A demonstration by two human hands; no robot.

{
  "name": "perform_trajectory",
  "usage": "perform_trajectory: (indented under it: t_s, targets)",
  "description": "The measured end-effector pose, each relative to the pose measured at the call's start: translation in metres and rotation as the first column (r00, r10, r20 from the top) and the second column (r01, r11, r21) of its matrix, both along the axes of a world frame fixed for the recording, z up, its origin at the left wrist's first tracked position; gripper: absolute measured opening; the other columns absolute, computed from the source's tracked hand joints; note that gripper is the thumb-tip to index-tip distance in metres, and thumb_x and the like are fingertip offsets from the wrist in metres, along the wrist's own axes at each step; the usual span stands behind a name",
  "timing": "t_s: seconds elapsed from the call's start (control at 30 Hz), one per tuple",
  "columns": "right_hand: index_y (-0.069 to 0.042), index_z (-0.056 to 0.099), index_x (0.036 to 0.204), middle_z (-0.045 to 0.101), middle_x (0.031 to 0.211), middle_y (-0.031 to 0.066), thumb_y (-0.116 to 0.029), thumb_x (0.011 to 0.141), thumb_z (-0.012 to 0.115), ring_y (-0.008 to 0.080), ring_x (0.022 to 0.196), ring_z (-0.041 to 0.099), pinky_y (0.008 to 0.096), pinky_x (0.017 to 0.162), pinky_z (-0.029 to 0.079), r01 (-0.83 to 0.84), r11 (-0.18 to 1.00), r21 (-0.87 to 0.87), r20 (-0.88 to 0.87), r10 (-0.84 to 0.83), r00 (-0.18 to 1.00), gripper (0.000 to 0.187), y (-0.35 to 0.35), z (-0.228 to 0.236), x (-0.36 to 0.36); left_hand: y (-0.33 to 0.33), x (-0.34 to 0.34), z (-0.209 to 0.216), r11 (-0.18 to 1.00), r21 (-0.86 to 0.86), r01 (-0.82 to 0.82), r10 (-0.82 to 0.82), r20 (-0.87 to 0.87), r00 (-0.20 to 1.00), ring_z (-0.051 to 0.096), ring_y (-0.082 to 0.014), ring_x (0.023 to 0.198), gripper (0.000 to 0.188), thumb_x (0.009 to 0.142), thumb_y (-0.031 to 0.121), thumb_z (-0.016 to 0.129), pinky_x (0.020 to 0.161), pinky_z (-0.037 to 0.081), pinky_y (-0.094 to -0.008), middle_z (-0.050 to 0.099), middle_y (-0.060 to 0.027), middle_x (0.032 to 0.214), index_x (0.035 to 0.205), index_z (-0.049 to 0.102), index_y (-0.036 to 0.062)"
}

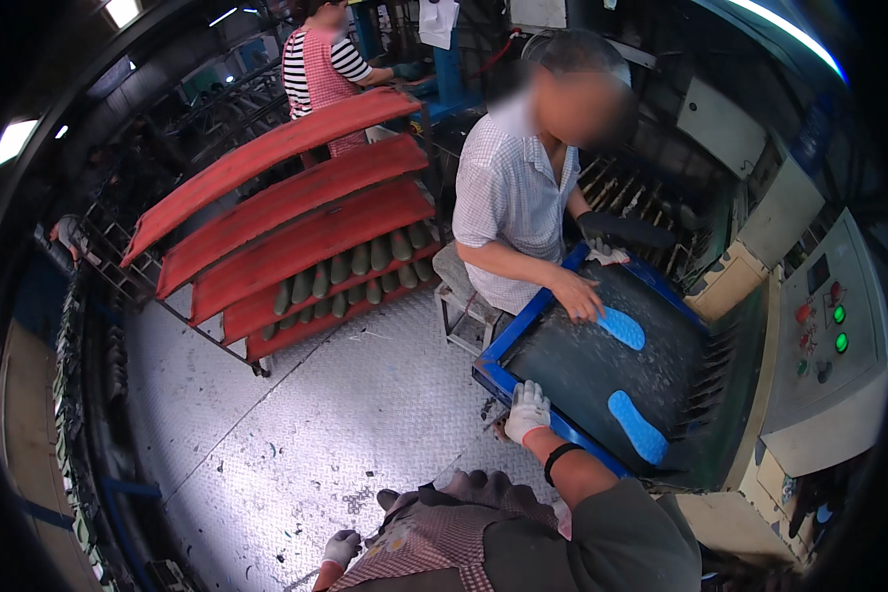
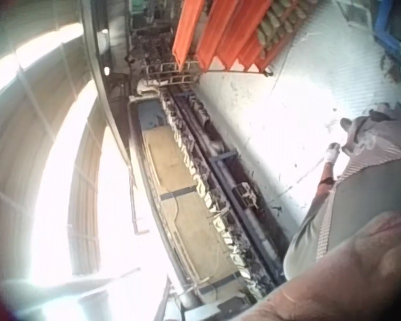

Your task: Operating and assisting at a shoe production station, handling blue shoe soles and placing them into a machine for processing.

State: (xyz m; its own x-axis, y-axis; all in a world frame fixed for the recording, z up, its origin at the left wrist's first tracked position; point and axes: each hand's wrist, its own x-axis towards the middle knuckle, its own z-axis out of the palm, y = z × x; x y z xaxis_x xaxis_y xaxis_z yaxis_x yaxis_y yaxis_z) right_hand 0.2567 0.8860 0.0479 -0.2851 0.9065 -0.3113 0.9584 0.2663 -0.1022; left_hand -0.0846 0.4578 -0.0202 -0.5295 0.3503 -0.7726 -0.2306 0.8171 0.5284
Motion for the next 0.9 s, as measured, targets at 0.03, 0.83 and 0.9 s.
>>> perform_trajectory:
  t_s: [0.03,0.83,0.9]
  targets:
    - [0.004,0.023,0.152,0.021,0.158,0.0222,-0.033,0.084,0.061,0.0392,0.147,0.018,0.0504,0.118,0.019,0.011,0.999,-0.031,-0.001,-0.011,1.0,0.086,0.0,0.001,0.0,0.001,0.0,-0.001,1.0,0.022,0.009,-0.009,-0.001,1.0,0.067,-0.0171,0.071,0.037,0.086,0.023,0.068,0.059,0.051,-0.0302,0.07,-0.0099,0.091,0.114,0.065,-0.002]
    - [0.003,0.023,0.152,0.021,0.159,0.0216,-0.029,0.086,0.055,0.0385,0.148,0.017,0.0519,0.118,0.018,0.027,0.999,-0.043,0.004,-0.027,1.0,0.079,0.003,0.001,-0.007,0.004,0.002,-0.002,0.999,0.027,-0.018,0.018,0.01,1.0,0.063,-0.0166,0.064,0.031,0.087,0.016,0.066,0.055,0.051,-0.0293,0.069,-0.0091,0.085,0.111,0.064,-0.0019]
    - [0.003,0.023,0.152,0.021,0.159,0.0219,-0.029,0.085,0.057,0.0389,0.148,0.017,0.0522,0.118,0.018,0.027,0.999,-0.031,-0.023,-0.028,0.999,0.081,0.004,-0.002,-0.005,0.009,0.001,-0.001,1.0,0.031,-0.004,0.004,-0.001,1.0,0.063,-0.0168,0.064,0.031,0.087,0.016,0.066,0.056,0.051,-0.0297,0.069,-0.009,0.085,0.112,0.064,-0.0016]
